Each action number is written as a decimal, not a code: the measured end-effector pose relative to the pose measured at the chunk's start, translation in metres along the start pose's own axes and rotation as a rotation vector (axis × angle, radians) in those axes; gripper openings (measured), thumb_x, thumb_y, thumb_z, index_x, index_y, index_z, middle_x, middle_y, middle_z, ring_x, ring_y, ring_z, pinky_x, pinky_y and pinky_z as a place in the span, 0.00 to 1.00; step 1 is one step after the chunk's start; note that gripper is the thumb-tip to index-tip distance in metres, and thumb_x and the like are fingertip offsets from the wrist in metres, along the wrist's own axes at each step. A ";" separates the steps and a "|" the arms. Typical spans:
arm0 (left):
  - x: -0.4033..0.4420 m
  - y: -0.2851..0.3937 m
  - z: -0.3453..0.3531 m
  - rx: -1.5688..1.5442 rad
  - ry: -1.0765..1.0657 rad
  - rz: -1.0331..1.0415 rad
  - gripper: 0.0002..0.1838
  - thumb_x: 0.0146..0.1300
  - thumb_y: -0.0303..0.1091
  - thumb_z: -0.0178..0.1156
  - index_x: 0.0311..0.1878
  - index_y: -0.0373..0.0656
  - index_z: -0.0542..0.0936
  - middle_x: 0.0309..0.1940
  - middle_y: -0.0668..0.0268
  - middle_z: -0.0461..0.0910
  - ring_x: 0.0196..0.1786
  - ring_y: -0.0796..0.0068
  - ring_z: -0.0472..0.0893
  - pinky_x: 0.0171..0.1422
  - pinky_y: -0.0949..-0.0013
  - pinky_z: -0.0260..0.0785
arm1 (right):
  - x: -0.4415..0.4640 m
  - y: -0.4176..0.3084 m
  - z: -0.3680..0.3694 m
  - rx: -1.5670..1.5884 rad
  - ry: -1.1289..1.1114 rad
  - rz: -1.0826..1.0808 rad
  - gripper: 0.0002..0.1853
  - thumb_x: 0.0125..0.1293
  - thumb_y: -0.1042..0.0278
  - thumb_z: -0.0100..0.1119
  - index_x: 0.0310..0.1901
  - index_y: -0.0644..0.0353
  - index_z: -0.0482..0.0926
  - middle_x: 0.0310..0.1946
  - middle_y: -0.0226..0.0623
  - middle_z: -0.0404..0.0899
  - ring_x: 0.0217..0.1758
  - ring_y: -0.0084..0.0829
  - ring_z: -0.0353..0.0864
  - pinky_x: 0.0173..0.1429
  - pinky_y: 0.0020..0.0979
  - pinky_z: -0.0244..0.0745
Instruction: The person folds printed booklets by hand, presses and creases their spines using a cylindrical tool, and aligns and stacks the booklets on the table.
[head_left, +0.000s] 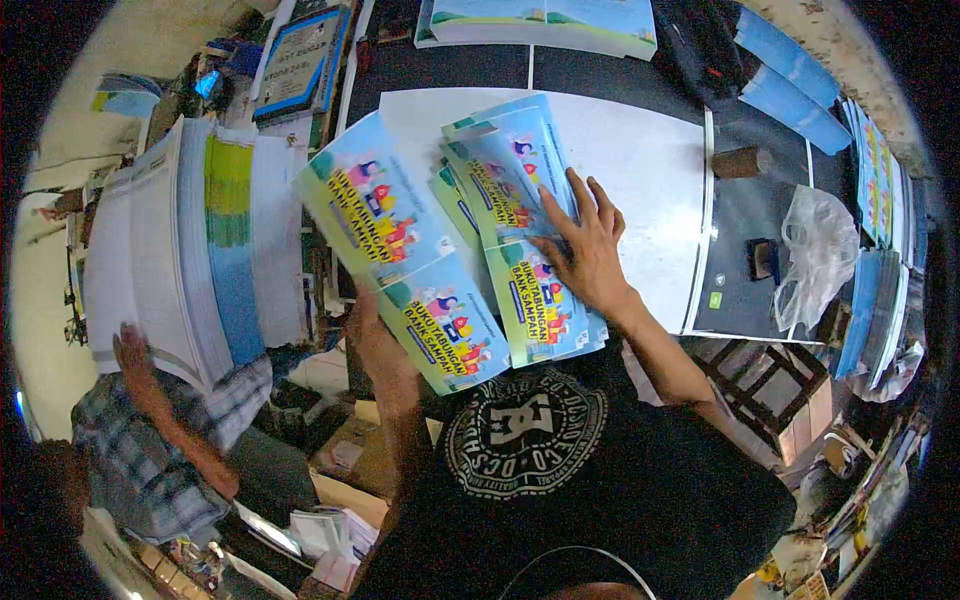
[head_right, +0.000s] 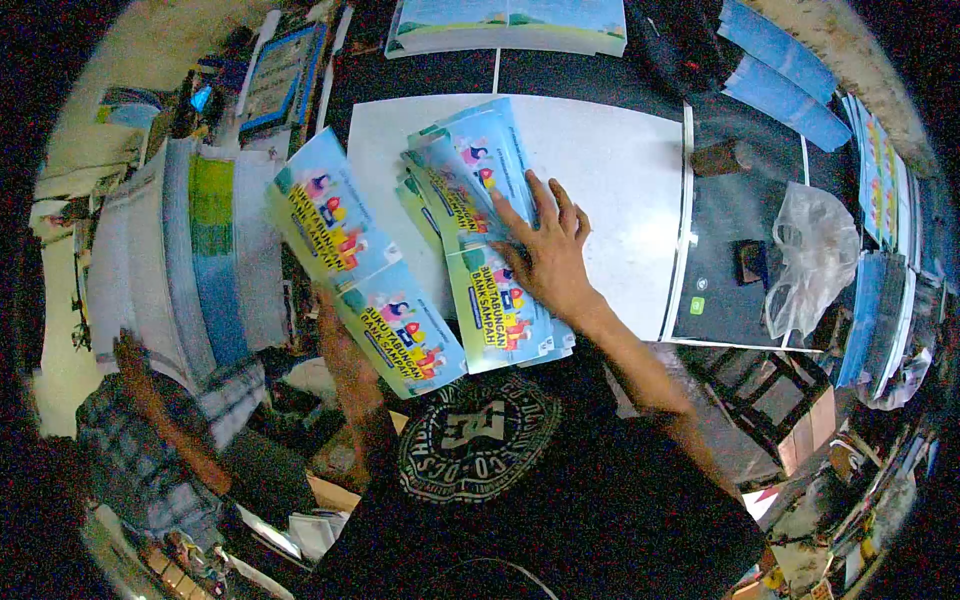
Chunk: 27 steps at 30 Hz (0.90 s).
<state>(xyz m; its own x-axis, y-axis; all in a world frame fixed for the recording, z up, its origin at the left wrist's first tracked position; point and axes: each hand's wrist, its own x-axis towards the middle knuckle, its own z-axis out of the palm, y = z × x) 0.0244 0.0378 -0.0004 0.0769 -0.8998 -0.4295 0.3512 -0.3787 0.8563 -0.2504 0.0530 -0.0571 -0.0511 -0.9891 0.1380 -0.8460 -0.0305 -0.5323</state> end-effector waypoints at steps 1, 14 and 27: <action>0.003 -0.007 -0.004 -0.013 -0.016 0.026 0.25 0.76 0.50 0.51 0.66 0.43 0.73 0.57 0.62 0.80 0.52 0.67 0.82 0.55 0.63 0.78 | 0.000 0.000 0.000 0.034 0.005 -0.007 0.34 0.66 0.55 0.64 0.73 0.30 0.65 0.78 0.50 0.50 0.79 0.58 0.48 0.73 0.63 0.44; 0.022 -0.052 0.036 0.079 -0.132 -0.094 0.23 0.77 0.48 0.51 0.59 0.37 0.77 0.50 0.61 0.82 0.48 0.68 0.83 0.51 0.62 0.78 | 0.002 0.011 -0.006 0.267 -0.077 0.035 0.20 0.71 0.49 0.57 0.61 0.42 0.83 0.80 0.46 0.47 0.80 0.58 0.45 0.76 0.62 0.38; 0.018 -0.036 0.030 -0.036 -0.130 -0.160 0.23 0.77 0.48 0.49 0.60 0.39 0.77 0.49 0.61 0.83 0.46 0.68 0.84 0.51 0.62 0.81 | 0.003 0.003 -0.007 0.341 -0.106 0.089 0.23 0.65 0.47 0.64 0.56 0.53 0.84 0.79 0.51 0.49 0.80 0.57 0.45 0.77 0.59 0.40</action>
<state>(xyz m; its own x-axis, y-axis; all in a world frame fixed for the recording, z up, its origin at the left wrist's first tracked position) -0.0153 0.0290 -0.0301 -0.1032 -0.8501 -0.5163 0.3822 -0.5132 0.7685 -0.2570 0.0506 -0.0526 -0.0461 -0.9989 0.0011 -0.6140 0.0274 -0.7888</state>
